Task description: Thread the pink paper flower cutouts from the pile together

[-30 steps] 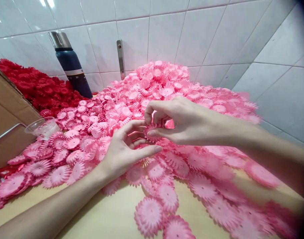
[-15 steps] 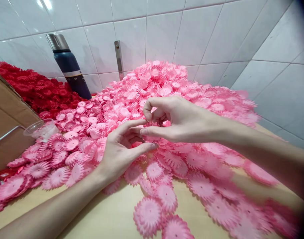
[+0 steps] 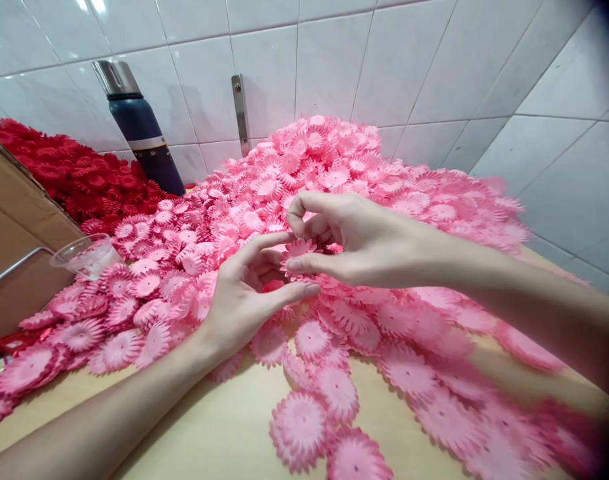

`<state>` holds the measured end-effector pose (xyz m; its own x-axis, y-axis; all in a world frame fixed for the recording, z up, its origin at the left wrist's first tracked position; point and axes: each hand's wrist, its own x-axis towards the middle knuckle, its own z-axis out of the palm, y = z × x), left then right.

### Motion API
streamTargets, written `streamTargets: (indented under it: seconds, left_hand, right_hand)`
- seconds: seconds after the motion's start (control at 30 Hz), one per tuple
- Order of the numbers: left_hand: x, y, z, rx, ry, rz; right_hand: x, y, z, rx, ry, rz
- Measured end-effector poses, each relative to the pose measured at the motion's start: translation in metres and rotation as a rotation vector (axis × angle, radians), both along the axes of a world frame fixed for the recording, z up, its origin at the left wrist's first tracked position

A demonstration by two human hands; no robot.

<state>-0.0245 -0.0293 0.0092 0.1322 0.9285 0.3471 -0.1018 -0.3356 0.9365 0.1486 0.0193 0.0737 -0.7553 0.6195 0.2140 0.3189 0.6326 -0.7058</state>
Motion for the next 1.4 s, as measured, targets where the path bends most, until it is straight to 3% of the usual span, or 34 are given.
streamTargets:
  seconds: [0.3,0.6,0.8,0.93,1.13,1.27,1.4]
  left_hand:
    - [0.002,-0.002,0.004,-0.004,-0.032,-0.026]
    - [0.002,-0.001,0.004,-0.022,-0.026,-0.015]
    - [0.004,0.0,0.006,-0.08,-0.044,-0.025]
    - [0.001,0.002,0.006,-0.123,-0.047,0.05]
    - [-0.003,0.004,0.004,-0.146,0.066,0.042]
    - [0.0,-0.001,0.006,-0.167,0.1,0.021]
    - [0.002,-0.004,0.009,-0.159,0.046,-0.003]
  right_hand:
    - [-0.003,-0.002,0.0,0.185,0.043,-0.003]
    - [-0.007,0.0,-0.002,0.048,0.056,-0.065]
    - [-0.007,0.0,0.002,0.186,0.004,-0.091]
    - [-0.006,0.0,0.003,0.332,-0.007,-0.08]
    - [-0.011,0.003,-0.005,0.465,-0.068,-0.194]
    - [-0.006,0.009,-0.001,0.549,0.032,-0.339]
    - [0.002,0.012,0.007,0.444,0.113,-0.383]
